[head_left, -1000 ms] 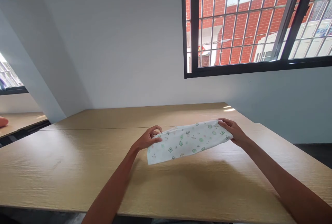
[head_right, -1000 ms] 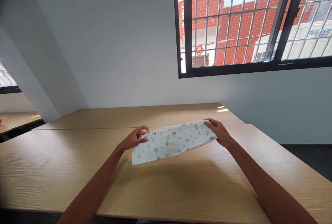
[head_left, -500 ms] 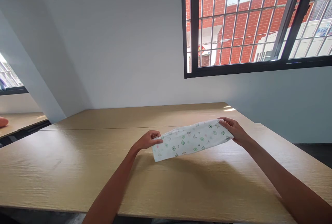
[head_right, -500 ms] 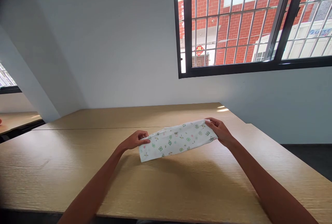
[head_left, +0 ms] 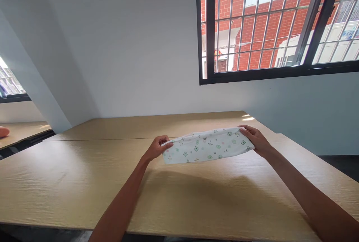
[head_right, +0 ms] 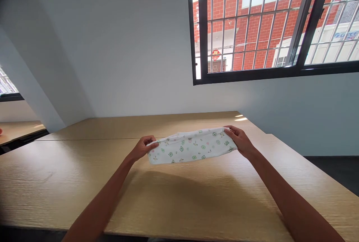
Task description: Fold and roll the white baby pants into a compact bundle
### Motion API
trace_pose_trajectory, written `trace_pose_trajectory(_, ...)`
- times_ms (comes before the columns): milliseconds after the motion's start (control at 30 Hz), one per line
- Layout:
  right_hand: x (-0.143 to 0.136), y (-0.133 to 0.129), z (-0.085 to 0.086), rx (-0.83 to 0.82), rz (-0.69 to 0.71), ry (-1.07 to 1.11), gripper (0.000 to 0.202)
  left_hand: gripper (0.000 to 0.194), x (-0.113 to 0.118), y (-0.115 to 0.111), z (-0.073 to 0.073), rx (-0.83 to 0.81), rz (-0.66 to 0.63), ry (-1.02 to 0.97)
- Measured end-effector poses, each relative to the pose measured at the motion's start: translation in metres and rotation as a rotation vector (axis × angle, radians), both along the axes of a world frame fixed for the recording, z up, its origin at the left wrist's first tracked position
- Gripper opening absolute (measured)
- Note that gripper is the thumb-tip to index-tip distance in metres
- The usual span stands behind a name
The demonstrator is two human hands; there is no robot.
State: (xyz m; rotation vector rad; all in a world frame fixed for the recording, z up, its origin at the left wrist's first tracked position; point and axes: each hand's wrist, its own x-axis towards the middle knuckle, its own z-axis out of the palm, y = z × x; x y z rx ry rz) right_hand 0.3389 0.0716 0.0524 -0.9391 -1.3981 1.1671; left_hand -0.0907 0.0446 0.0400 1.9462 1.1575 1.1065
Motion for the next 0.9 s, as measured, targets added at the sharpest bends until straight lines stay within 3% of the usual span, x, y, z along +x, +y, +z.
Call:
trace_pose_trajectory(200,-0.0009,-0.0023,0.0018,-0.002,0.003,-0.005,0.044,0.039,0.0006,-0.0054,0.0053,-0.015,-0.033,-0.053)
trace_pose_trajectory(500,-0.0018,-0.0034,0.0027,-0.011,0.002,-0.004,0.044,0.035,-0.0023,-0.0010,0.0003,-0.012,-0.034,0.028)
trace_pose_trajectory(767,-0.0006,-0.0028,0.0013,-0.005,-0.028,-0.025,0.046,0.033,-0.0004,0.0013,-0.0012,-0.034,-0.033,-0.171)
trace_pose_trajectory(900,-0.0001,-0.0015,0.0000,-0.012,-0.010,-0.019,0.047,0.037,0.0010,0.0012,-0.0010,-0.140,-0.022,-0.342)
